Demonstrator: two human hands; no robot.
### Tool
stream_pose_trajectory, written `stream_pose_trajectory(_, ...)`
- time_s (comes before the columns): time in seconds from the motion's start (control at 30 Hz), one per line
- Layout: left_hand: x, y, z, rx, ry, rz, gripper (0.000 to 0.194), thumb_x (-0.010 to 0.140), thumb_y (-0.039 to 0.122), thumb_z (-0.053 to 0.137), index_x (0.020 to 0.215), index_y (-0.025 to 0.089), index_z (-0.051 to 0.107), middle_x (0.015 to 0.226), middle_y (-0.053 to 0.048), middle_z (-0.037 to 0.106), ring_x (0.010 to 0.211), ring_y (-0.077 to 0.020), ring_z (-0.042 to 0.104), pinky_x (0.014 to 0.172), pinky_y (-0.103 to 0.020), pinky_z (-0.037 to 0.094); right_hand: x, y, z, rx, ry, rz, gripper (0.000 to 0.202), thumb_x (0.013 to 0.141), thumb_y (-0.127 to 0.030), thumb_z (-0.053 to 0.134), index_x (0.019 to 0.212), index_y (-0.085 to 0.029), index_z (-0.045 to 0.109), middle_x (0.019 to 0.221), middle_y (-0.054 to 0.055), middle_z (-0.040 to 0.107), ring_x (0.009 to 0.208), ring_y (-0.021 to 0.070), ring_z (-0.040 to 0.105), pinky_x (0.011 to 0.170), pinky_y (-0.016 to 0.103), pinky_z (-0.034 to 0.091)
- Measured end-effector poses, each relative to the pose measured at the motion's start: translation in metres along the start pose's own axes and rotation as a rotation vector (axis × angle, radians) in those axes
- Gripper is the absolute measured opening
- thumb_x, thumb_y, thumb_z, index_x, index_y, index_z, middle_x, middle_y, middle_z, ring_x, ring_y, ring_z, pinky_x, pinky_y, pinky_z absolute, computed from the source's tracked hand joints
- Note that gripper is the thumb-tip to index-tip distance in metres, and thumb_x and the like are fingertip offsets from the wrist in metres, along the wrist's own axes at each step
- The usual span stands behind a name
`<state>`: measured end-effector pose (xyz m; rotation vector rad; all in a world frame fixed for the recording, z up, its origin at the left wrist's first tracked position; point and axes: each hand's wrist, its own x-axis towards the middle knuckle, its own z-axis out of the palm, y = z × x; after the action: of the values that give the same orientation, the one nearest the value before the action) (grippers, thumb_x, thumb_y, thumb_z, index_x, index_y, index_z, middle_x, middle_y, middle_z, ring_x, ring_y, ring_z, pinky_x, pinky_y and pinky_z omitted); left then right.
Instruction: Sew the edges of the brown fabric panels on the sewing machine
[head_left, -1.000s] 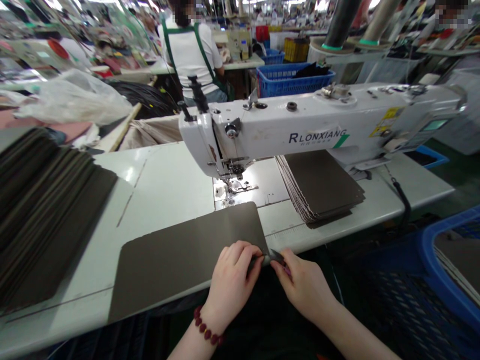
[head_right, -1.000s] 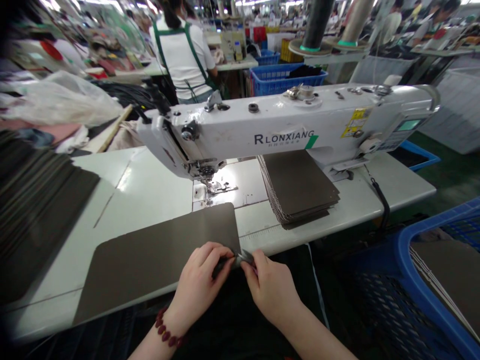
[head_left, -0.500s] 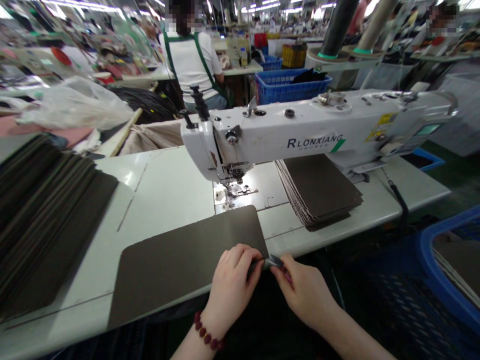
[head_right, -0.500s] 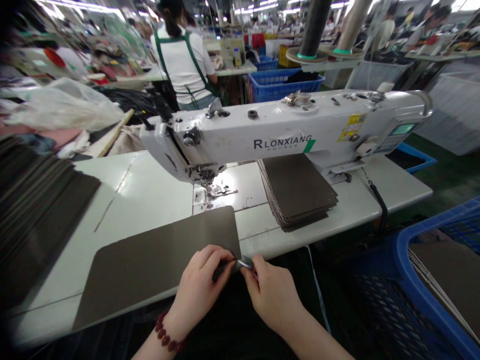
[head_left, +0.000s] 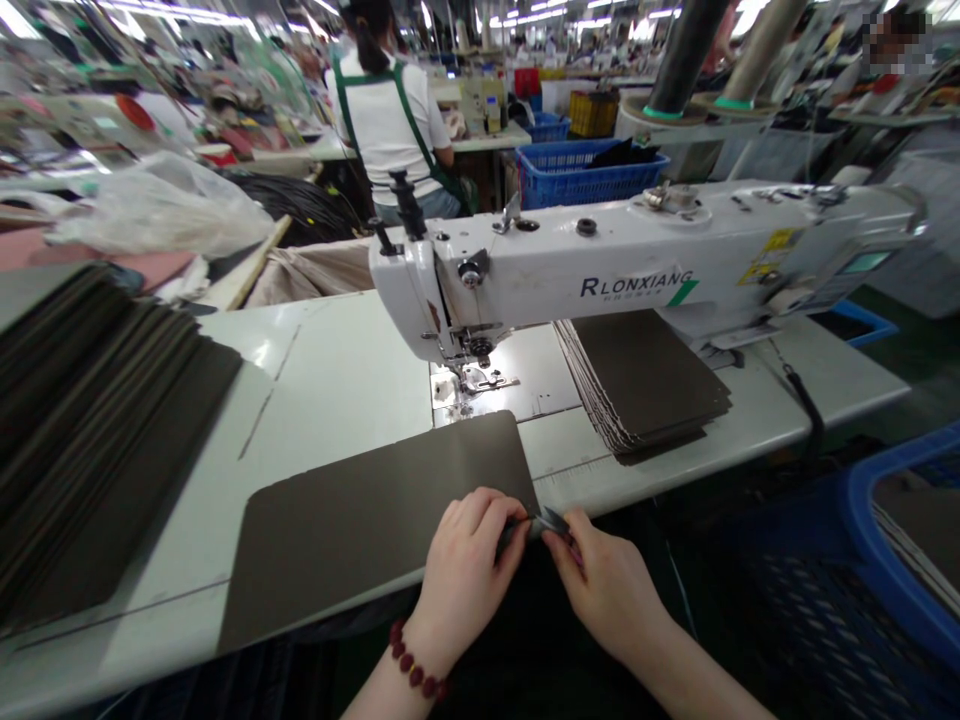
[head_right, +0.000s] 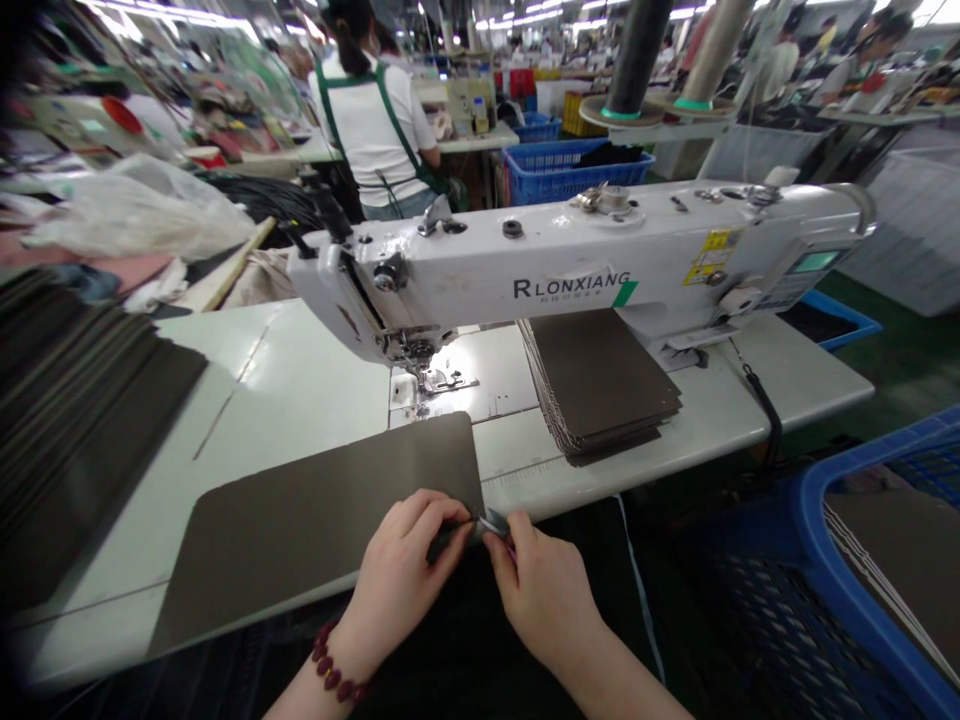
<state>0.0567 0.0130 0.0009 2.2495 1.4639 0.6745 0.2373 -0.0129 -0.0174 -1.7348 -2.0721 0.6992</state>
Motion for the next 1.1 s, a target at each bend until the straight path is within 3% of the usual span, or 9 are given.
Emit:
stream_pose_trajectory(0.3, 0.002, 0.002, -0.002, 0.026, -0.027, 0.006, 0.006, 0.092, 0.021, 0.050, 0.095, 0.022, 0.055, 0.097, -0.004, 0.058, 0.088, -0.0196, 0.055, 0.076, -0.035, 0.042, 0.003, -0.003, -0.009, 0.264, -0.014, 0.125, 0.029, 0.099, -0.042, 0.031, 0.079, -0.024, 0.041, 0.064, -0.002, 0.057, 0.060, 0.0170, 0.059, 0.054, 0.026, 0.033)
stream_pose_trajectory(0.47, 0.010, 0.008, -0.003, 0.089, -0.100, 0.023, 0.008, 0.092, 0.020, 0.050, 0.099, 0.022, 0.055, 0.100, -0.002, 0.058, 0.087, -0.0189, 0.055, 0.076, -0.035, 0.043, 0.001, 0.003, -0.018, 0.056, 0.024, 0.045, 0.022, 0.098, -0.037, 0.037, 0.083, -0.023, 0.044, 0.062, -0.003, 0.058, 0.055, 0.0161, 0.059, 0.052, 0.027, 0.029)
stream_pose_trajectory(0.7, 0.028, 0.013, -0.014, 0.087, -0.222, 0.044, 0.007, 0.089, 0.016, 0.051, 0.087, 0.021, 0.055, 0.090, -0.002, 0.057, 0.080, -0.0182, 0.057, 0.071, -0.031, 0.047, 0.002, 0.006, -0.023, -0.087, -0.019, -0.110, 0.019, 0.097, -0.029, 0.041, 0.081, -0.022, 0.048, 0.067, -0.003, 0.063, 0.056, 0.0146, 0.060, 0.051, 0.027, 0.025)
stream_pose_trajectory(1.1, 0.034, 0.006, -0.019, 0.017, -0.326, 0.015, 0.005, 0.090, 0.020, 0.050, 0.086, 0.021, 0.053, 0.087, 0.000, 0.055, 0.076, -0.0161, 0.057, 0.064, -0.028, 0.045, 0.015, 0.002, -0.043, -0.250, -0.093, -0.170, 0.027, 0.098, -0.039, 0.039, 0.084, -0.021, 0.054, 0.067, 0.002, 0.067, 0.058, 0.0196, 0.063, 0.052, 0.030, 0.022)
